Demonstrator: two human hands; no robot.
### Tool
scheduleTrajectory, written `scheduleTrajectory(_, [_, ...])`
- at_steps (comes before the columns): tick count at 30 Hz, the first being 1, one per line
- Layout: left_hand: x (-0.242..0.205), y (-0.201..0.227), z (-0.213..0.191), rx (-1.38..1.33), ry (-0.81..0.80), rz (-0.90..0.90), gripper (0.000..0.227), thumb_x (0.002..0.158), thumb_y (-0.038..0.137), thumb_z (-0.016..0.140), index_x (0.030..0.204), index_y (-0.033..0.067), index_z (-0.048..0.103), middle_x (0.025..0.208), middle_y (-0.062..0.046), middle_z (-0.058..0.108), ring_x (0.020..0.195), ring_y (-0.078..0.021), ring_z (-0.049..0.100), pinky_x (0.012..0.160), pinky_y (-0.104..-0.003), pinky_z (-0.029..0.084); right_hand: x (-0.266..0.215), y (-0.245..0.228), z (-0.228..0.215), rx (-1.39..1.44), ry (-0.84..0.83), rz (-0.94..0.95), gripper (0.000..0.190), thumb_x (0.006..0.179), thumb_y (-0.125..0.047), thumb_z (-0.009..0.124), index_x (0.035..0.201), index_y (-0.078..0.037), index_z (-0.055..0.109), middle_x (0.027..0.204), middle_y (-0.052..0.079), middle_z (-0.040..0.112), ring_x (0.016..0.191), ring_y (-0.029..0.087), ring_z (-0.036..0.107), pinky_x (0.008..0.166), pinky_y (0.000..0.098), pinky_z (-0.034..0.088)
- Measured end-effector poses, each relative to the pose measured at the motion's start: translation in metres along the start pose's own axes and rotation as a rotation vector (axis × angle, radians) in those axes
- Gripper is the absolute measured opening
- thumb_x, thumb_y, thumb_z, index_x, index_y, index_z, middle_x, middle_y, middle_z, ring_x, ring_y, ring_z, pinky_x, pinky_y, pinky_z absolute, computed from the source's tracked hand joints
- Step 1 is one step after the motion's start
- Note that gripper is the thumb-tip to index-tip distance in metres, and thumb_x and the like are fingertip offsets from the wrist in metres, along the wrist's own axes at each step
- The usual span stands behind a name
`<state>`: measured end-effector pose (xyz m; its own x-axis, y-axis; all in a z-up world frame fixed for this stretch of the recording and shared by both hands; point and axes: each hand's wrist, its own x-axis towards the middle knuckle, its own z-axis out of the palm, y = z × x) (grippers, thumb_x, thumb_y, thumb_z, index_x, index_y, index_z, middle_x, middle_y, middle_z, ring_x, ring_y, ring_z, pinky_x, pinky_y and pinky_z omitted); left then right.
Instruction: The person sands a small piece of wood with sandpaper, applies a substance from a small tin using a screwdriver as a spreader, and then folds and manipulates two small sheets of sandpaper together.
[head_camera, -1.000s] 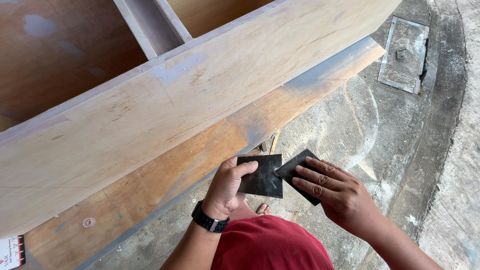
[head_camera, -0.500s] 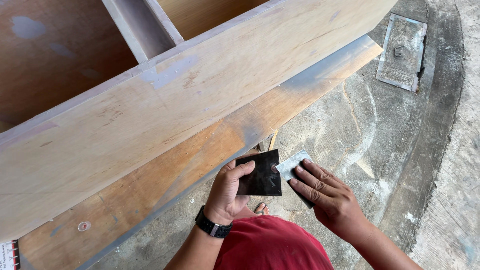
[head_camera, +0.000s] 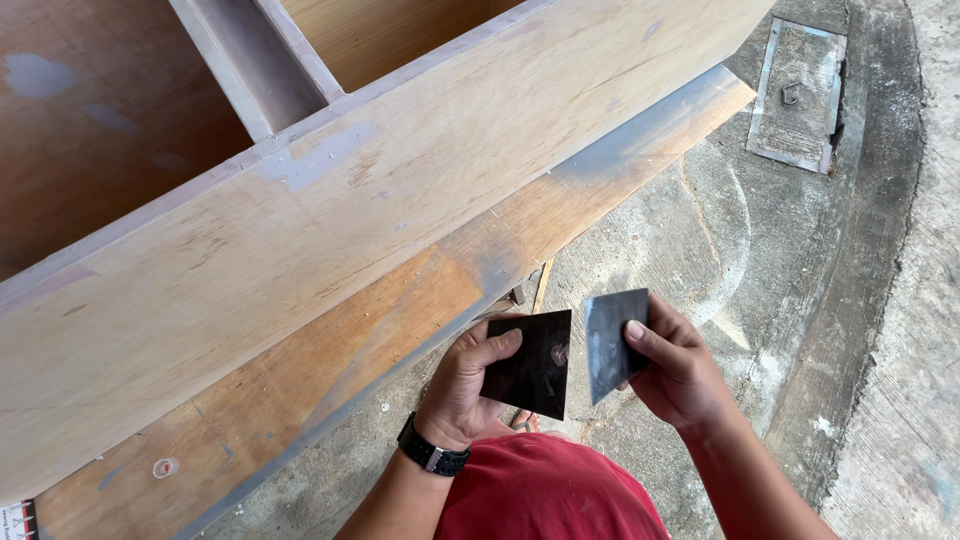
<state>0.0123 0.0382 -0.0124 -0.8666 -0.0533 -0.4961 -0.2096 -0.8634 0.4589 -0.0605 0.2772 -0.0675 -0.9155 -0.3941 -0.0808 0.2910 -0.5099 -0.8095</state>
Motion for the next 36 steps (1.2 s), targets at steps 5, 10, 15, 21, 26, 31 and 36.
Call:
scheduleTrajectory(5, [0.001,0.007,-0.001,-0.031,0.010,0.004,0.031,0.091,-0.006,0.074,0.121,-0.0059,0.078,0.101,-0.028,0.078,0.094,-0.0429,0.079,0.089,-0.055,0.066,0.002,0.022,-0.049,-0.172,0.023,0.041,0.023,0.097,-0.002,0.067,0.119,0.006,0.068,0.079,0.020,0.073,0.059,0.032,0.079,0.045,0.0359,0.063])
scheduleTrajectory(10, [0.002,0.017,-0.008,0.099,0.018,0.118,0.029,0.090,-0.003,0.077,0.119,-0.0034,0.079,0.100,-0.021,0.078,0.092,-0.0349,0.079,0.086,-0.050,0.067,-0.018,0.011,-0.025,-0.300,0.165,0.136,0.029,0.096,0.000,0.069,0.123,0.011,0.069,0.075,0.017,0.069,0.052,0.029,0.074,0.039,0.0335,0.058])
scheduleTrajectory(15, [-0.004,0.025,0.002,0.284,0.011,0.204,0.029,0.090,0.000,0.081,0.119,-0.0027,0.080,0.097,-0.018,0.078,0.090,-0.0274,0.077,0.084,-0.048,0.068,-0.023,-0.025,0.007,-0.480,0.179,0.116,0.032,0.093,-0.001,0.073,0.123,0.010,0.075,0.070,0.017,0.070,0.053,0.028,0.074,0.040,0.0361,0.061])
scheduleTrajectory(21, [0.009,0.029,-0.016,0.462,-0.003,0.236,0.025,0.091,-0.001,0.082,0.116,-0.0032,0.082,0.091,-0.016,0.079,0.086,-0.0235,0.076,0.079,-0.046,0.069,-0.023,-0.036,-0.016,-0.906,0.145,0.006,0.027,0.091,-0.001,0.079,0.118,-0.001,0.081,0.069,0.016,0.077,0.063,0.021,0.075,0.055,0.0350,0.062])
scheduleTrajectory(26, [0.005,0.029,-0.009,0.510,-0.014,0.227,0.021,0.092,-0.002,0.081,0.113,-0.0026,0.083,0.089,-0.016,0.080,0.085,-0.0219,0.075,0.076,-0.045,0.069,-0.019,-0.061,0.028,-1.114,0.086,-0.058,0.032,0.087,0.000,0.078,0.118,-0.008,0.080,0.075,0.018,0.083,0.068,0.028,0.079,0.063,0.0432,0.064])
scheduleTrajectory(31, [0.005,0.026,-0.012,0.505,0.002,0.221,0.020,0.091,-0.002,0.081,0.111,-0.0028,0.083,0.087,-0.016,0.080,0.083,-0.0211,0.075,0.075,-0.045,0.068,-0.018,-0.065,0.039,-1.225,0.051,-0.051,0.038,0.084,-0.001,0.077,0.121,-0.011,0.077,0.079,0.017,0.085,0.073,0.037,0.085,0.065,0.0480,0.066])
scheduleTrajectory(36, [0.003,0.030,-0.004,0.604,0.044,0.256,0.018,0.094,0.001,0.081,0.112,-0.0006,0.083,0.091,-0.011,0.079,0.087,-0.0173,0.071,0.080,-0.039,0.065,-0.020,-0.065,0.046,-1.277,0.043,-0.013,0.036,0.085,-0.001,0.076,0.119,-0.013,0.076,0.076,0.017,0.085,0.071,0.040,0.085,0.062,0.0490,0.066])
